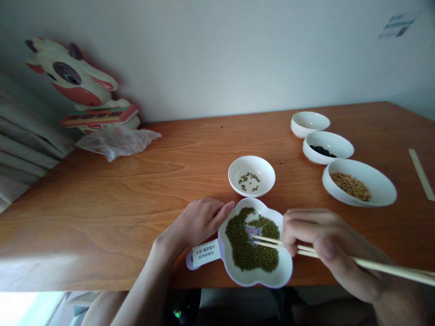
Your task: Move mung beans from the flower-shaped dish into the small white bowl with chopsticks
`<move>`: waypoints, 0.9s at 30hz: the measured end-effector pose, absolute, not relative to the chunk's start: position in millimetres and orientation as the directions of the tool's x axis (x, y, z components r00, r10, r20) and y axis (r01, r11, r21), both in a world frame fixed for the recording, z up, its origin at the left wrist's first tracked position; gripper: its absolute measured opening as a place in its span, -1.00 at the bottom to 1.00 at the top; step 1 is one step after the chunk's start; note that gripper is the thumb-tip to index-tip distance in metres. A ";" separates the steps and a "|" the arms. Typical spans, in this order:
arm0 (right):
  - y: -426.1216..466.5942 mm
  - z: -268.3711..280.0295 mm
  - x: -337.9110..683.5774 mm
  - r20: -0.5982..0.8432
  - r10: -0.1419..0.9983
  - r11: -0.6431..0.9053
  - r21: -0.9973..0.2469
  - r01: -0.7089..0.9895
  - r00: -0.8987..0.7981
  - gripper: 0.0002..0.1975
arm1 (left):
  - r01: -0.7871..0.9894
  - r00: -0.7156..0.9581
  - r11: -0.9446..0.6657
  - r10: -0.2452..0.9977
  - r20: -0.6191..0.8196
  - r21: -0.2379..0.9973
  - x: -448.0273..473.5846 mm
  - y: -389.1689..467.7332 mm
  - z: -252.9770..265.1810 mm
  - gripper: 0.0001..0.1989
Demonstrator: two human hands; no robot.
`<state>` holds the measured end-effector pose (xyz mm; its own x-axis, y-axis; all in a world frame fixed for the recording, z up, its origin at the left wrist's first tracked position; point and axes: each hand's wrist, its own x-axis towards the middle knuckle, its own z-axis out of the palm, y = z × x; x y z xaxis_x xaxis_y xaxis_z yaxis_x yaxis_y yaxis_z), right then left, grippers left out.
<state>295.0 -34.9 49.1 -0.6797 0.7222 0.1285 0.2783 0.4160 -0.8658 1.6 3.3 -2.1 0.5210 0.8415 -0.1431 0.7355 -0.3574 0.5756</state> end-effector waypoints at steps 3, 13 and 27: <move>-34.5 47.8 294.8 0.129 0.725 0.409 -0.871 0.273 -0.676 -0.28 | 0.737 0.521 -0.359 0.842 -0.143 0.572 1.5 3.3 -2.4 -0.36; -34.3 46.2 294.5 0.138 0.730 0.406 -0.876 0.262 -0.669 -0.28 | 0.736 0.518 -0.348 0.842 -0.152 0.581 1.4 2.7 -0.8 -0.38; -36.6 41.5 305.3 0.212 0.807 0.368 -0.910 0.188 -0.552 -0.22 | 0.736 0.527 -0.365 0.838 -0.143 0.570 1.7 3.0 -0.8 -0.36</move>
